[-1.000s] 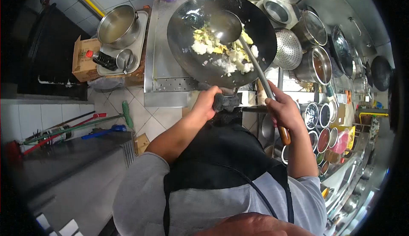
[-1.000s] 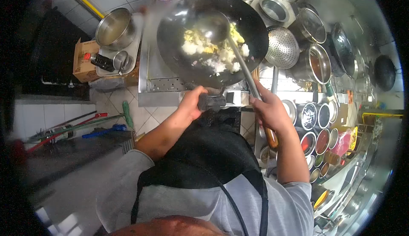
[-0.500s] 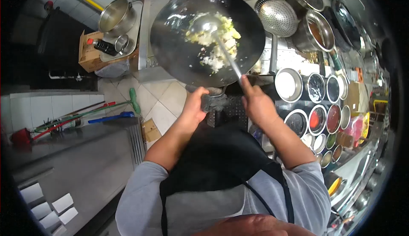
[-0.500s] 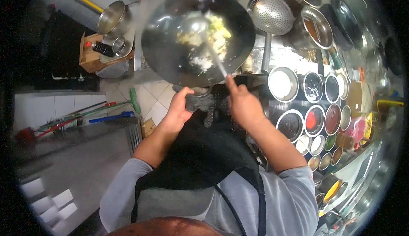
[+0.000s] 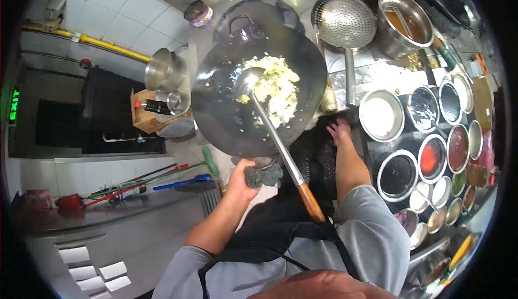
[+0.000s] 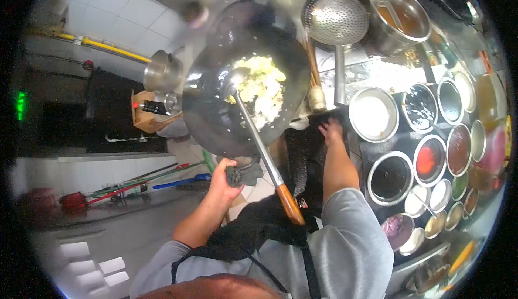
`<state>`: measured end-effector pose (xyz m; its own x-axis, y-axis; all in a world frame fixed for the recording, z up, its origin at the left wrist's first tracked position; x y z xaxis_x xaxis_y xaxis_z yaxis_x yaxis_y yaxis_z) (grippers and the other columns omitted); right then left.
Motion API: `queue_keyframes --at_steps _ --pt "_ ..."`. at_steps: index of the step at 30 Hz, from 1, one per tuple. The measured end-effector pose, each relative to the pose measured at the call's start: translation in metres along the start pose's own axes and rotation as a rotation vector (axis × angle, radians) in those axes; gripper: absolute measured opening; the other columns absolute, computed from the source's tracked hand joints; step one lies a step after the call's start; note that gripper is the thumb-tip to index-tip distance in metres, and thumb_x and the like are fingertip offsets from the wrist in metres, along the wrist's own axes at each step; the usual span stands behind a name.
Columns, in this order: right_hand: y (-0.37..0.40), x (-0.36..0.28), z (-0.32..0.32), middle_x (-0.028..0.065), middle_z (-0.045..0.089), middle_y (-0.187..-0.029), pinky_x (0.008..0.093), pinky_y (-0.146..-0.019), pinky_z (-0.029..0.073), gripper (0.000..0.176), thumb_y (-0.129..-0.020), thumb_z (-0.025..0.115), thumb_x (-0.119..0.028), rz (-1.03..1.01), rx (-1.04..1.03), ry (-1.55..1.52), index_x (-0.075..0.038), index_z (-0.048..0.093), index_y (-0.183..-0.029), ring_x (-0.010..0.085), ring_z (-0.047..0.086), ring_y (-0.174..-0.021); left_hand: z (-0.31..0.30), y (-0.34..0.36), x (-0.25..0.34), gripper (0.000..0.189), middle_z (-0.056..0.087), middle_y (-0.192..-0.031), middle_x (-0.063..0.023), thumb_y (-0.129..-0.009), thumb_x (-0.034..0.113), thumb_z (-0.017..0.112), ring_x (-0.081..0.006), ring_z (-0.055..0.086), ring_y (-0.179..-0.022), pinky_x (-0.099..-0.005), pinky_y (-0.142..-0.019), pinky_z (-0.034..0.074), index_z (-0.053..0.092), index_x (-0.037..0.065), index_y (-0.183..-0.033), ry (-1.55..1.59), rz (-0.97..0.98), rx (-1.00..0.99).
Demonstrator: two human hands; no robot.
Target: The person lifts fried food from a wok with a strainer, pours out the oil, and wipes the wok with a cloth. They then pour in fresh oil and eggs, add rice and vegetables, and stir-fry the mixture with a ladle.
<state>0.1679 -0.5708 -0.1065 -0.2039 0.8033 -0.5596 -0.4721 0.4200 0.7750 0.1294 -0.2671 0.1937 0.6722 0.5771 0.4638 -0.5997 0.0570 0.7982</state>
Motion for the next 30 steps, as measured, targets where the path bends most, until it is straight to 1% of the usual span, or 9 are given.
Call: queue_keyframes --at_steps 4,8,13,15,19,22,25,27,30 --pt "-0.031 0.012 0.033 0.0148 0.060 -0.109 0.0349 -0.068 0.056 0.028 -0.094 0.043 -0.008 0.071 -0.236 -0.132 -0.001 0.053 -0.120 0.0249 0.063 -0.086 0.028 0.002 0.014 0.021 0.068 -0.097 -0.0120 -0.073 0.014 0.058 -0.0299 0.065 -0.091 -0.0447 -0.086 0.053 0.063 0.004 -0.091 -0.019 -0.005 -0.050" --pt "-0.051 0.023 0.015 0.0044 0.047 -0.068 0.0314 -0.043 0.031 0.011 -0.086 0.043 -0.010 -0.002 0.125 -0.188 -0.007 0.053 -0.082 0.0161 0.044 -0.050 0.033 -0.003 0.021 0.020 0.068 -0.097 -0.0113 -0.072 0.015 0.060 -0.0294 0.065 -0.091 -0.0443 -0.085 0.052 0.063 0.005 -0.089 -0.021 0.010 0.007" --pt "-0.066 0.021 0.010 0.0034 0.055 -0.079 0.0295 -0.044 0.032 0.020 -0.089 0.043 -0.011 -0.068 0.165 -0.135 -0.006 0.056 -0.102 0.0158 0.048 -0.055 0.042 0.001 0.022 0.020 0.068 -0.095 -0.0101 -0.070 0.016 0.062 -0.0291 0.064 -0.091 -0.0444 -0.085 0.051 0.063 0.007 -0.088 -0.065 0.020 0.022" --pt "-0.071 0.029 0.013 0.0096 0.064 -0.105 0.0345 -0.065 0.053 0.029 -0.093 0.047 -0.009 -0.005 0.165 -0.361 -0.002 0.056 -0.119 0.0234 0.064 -0.085 0.043 -0.001 0.022 0.020 0.068 -0.094 -0.0100 -0.071 0.016 0.062 -0.0292 0.064 -0.091 -0.0445 -0.085 0.051 0.063 0.007 -0.088 -0.066 0.013 0.012" --pt "-0.064 0.020 0.017 0.0095 0.064 -0.105 0.0355 -0.061 0.054 0.028 -0.098 0.044 -0.017 0.075 0.085 -0.380 -0.007 0.054 -0.121 0.0231 0.064 -0.082 0.029 -0.013 0.024 0.034 0.067 -0.105 -0.0142 -0.074 0.014 0.057 -0.0316 0.064 -0.099 -0.0452 -0.091 0.050 0.061 0.001 -0.105 -0.003 0.016 -0.005" --pt "-0.087 0.036 0.010 0.0083 0.064 -0.099 0.0340 -0.056 0.053 0.028 -0.100 0.042 -0.028 0.226 -0.004 -0.340 -0.011 0.056 -0.118 0.0217 0.063 -0.078 0.028 -0.012 0.029 0.023 0.068 -0.096 -0.0119 -0.070 0.018 0.061 -0.0304 0.064 -0.092 -0.0449 -0.085 0.051 0.064 0.005 -0.090 -0.039 0.049 0.151" --pt "-0.089 0.047 0.012 0.0094 0.054 -0.118 0.0359 -0.057 0.050 0.034 -0.099 0.035 -0.032 0.381 -0.071 -0.412 -0.012 0.046 -0.124 0.0256 0.057 -0.092 0.032 -0.020 0.031 0.028 0.068 -0.098 -0.0135 -0.070 0.018 0.060 -0.0313 0.064 -0.093 -0.0443 -0.086 0.051 0.065 0.002 -0.093 0.007 0.038 0.031" --pt "-0.072 0.033 0.014 0.0063 0.063 -0.100 0.0345 -0.059 0.052 0.028 -0.098 0.046 -0.032 0.197 0.034 -0.313 -0.013 0.058 -0.115 0.0216 0.063 -0.081 0.035 -0.021 0.032 0.029 0.068 -0.099 -0.0141 -0.070 0.018 0.060 -0.0319 0.064 -0.094 -0.0439 -0.087 0.051 0.065 0.001 -0.094 0.018 0.043 0.012" --pt "-0.062 0.019 0.029 0.0055 0.063 -0.106 0.0364 -0.069 0.053 0.032 -0.095 0.052 -0.031 -0.063 0.017 -0.428 -0.011 0.056 -0.120 0.0218 0.063 -0.091 0.038 -0.027 0.034 0.031 0.068 -0.100 -0.0147 -0.071 0.017 0.059 -0.0328 0.064 -0.095 -0.0431 -0.087 0.051 0.064 0.000 -0.096 0.031 0.051 -0.047"
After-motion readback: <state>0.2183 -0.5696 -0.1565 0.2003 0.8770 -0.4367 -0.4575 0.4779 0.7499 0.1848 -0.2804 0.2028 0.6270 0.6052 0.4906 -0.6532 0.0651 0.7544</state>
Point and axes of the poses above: each hand's wrist, its own y-axis away from the middle knuckle, its own z-axis out of the palm, x = y × z, the point moved 5 cm from there along -y, towards the middle knuckle
